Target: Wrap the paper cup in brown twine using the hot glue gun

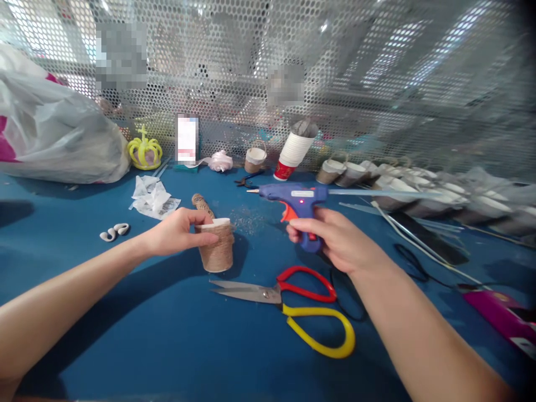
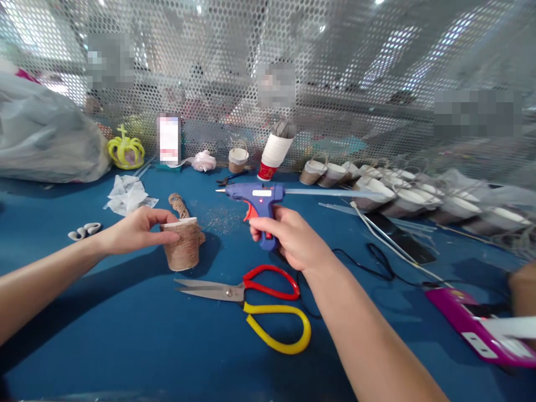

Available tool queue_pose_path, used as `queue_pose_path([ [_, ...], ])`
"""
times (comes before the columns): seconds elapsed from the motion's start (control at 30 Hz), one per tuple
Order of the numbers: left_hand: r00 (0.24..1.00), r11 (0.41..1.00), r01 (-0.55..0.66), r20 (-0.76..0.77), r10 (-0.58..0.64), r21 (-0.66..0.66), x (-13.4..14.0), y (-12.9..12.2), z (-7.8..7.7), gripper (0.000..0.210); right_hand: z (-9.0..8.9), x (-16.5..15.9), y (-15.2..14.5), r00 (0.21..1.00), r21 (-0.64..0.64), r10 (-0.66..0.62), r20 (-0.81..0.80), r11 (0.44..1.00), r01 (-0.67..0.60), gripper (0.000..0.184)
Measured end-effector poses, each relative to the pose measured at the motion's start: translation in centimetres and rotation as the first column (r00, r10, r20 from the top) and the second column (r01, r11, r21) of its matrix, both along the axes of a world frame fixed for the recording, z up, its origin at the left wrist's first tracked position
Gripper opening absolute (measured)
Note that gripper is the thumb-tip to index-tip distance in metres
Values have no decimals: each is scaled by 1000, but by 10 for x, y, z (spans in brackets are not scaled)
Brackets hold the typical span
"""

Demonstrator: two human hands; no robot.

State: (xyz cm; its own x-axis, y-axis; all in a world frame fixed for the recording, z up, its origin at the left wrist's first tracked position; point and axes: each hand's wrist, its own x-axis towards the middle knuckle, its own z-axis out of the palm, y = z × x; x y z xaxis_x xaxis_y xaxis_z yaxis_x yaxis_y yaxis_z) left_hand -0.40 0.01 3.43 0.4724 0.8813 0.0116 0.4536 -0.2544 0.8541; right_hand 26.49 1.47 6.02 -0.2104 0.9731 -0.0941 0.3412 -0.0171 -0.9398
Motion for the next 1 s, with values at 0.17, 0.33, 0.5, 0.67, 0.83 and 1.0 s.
queue_pose_path([
  [0.17,999,999,-13,43,14,-38,-2,4,-6,27,3,-14,-38,969,86,246,-15,966,-244,16],
  [0.33,998,998,-18,55,22,-64,-2,3,-5,26,-7,-20,-48,925,200,142,351,954,-222,26],
  [0.5,998,999,-6,59,9,-50,-1,2,-5,26,-8,-27,-48,895,381,46,444,894,-235,29],
  [0.67,998,999,17,67,-15,-40,-1,2,-5,26,-8,-31,-49,886,463,9,464,850,-251,27],
  [0.83,997,999,22,74,-19,-46,-1,2,-5,27,-7,-32,-49,888,492,-12,460,836,-244,27],
  [1.0,997,999,28,74,-24,-45,-1,1,-5,28,-6,-33,-50,893,449,-1,449,865,-225,22],
])
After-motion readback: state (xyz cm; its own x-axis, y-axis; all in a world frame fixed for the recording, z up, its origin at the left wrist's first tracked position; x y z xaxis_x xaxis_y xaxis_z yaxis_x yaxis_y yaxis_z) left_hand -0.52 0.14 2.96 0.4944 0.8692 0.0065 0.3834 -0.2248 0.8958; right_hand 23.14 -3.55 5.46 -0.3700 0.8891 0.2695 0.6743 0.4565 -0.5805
